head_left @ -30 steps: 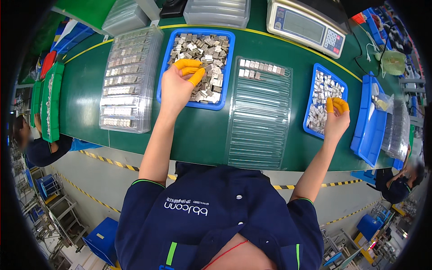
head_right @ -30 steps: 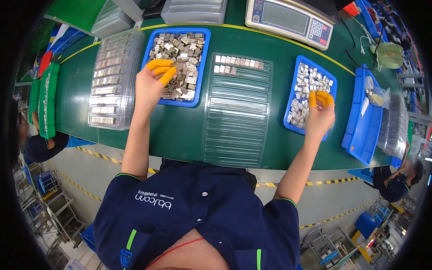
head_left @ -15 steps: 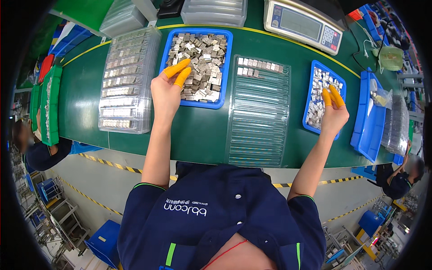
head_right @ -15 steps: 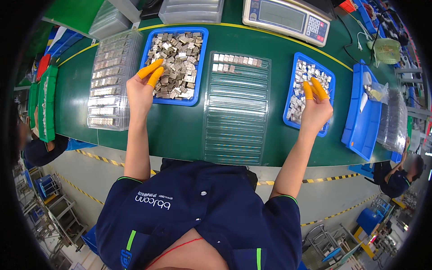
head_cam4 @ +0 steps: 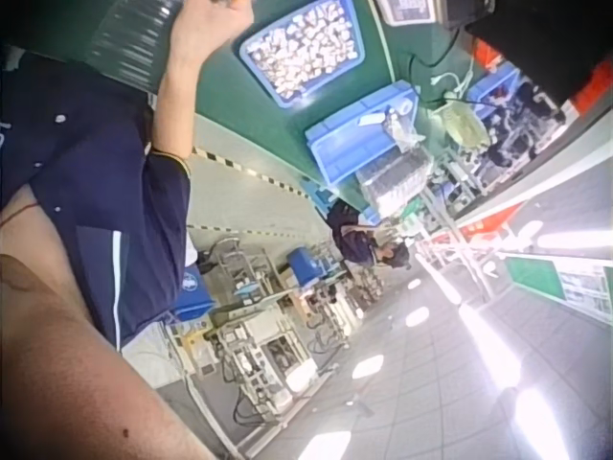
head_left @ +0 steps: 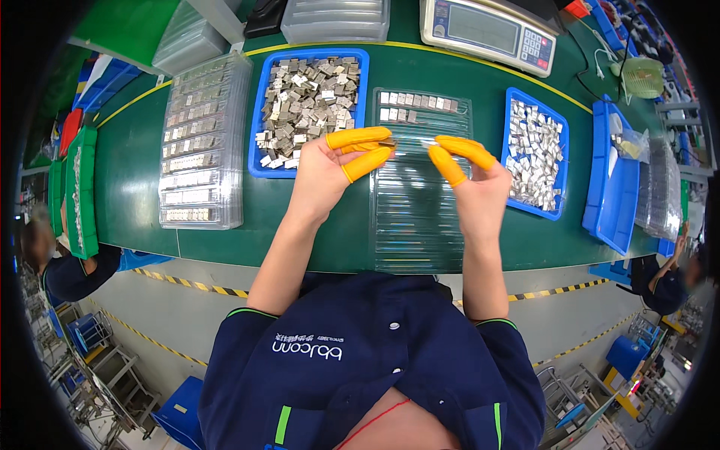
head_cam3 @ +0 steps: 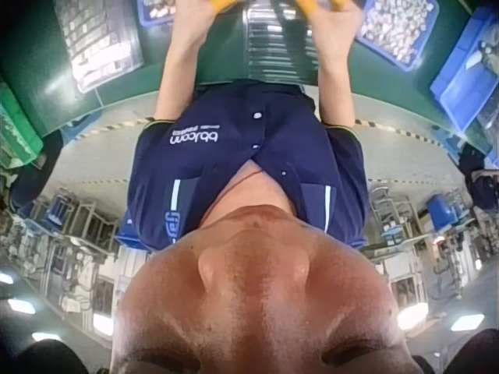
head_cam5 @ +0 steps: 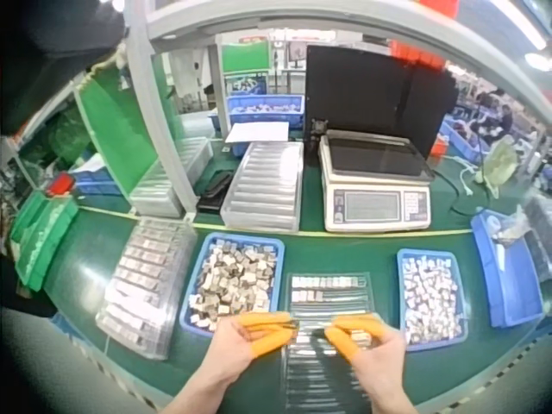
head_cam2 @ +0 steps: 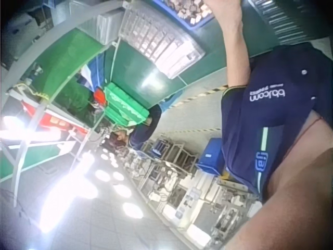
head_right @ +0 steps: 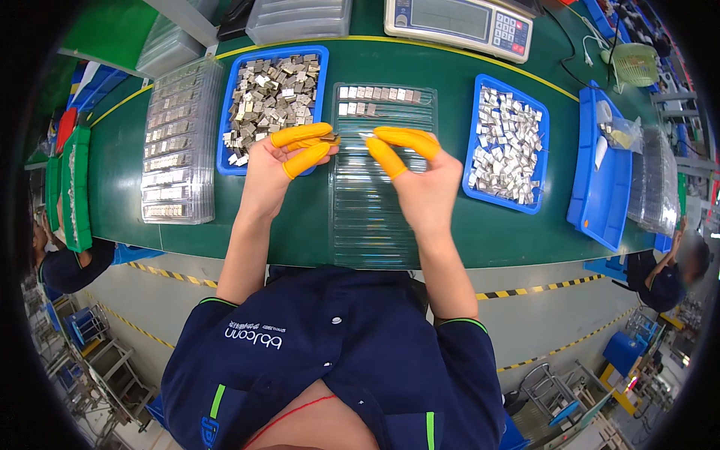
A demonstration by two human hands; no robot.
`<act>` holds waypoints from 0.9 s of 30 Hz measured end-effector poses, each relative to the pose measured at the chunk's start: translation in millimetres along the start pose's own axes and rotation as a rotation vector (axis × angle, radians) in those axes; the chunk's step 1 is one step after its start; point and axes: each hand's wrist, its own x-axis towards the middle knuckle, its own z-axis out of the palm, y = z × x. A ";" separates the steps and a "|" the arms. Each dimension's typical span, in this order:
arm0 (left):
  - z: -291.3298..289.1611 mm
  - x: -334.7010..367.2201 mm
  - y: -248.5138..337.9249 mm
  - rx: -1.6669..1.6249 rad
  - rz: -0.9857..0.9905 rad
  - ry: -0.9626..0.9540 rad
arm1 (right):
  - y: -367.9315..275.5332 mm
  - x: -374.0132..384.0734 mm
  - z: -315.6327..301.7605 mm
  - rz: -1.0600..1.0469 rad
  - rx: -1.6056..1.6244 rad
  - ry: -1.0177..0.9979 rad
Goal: The recorder is assembling small electronic components, specifically placing small metal parts into a tray and using a tool to join them
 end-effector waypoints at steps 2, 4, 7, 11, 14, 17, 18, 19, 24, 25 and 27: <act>4.9 -1.7 0.2 -0.118 -0.050 0.032 | 6.1 -0.8 6.3 -0.081 -0.044 -0.019; 6.9 -2.2 -3.7 -0.094 -0.016 0.053 | 2.5 -5.7 12.6 0.057 0.113 0.003; 9.6 -3.8 -6.1 -0.101 0.024 0.067 | 0.6 -10.5 21.5 0.274 0.350 0.009; 14.0 -6.5 -7.1 -0.128 0.016 0.106 | 2.2 -12.5 22.0 0.299 0.360 -0.013; 11.4 -9.4 -11.6 -0.082 0.067 0.119 | -0.9 -9.8 16.4 0.230 0.216 -0.078; 11.2 -11.8 -14.5 0.059 0.178 0.114 | 0.0 -6.4 8.4 0.266 0.182 -0.151; 11.2 -12.8 -14.1 0.058 0.177 0.113 | 1.0 -5.8 5.8 0.318 0.224 -0.172; 11.0 -13.8 -12.6 0.109 0.189 0.097 | 1.7 -5.5 3.5 0.318 0.223 -0.171; 10.6 -14.7 -8.5 0.120 0.157 0.036 | 7.3 -3.7 -2.1 0.398 0.465 -0.372; 9.9 -15.6 -2.9 0.094 0.082 -0.019 | 8.6 -2.6 -2.8 0.398 0.466 -0.370; 7.6 -17.8 2.0 0.070 0.005 -0.074 | 10.3 -1.5 -3.8 0.535 0.655 -0.475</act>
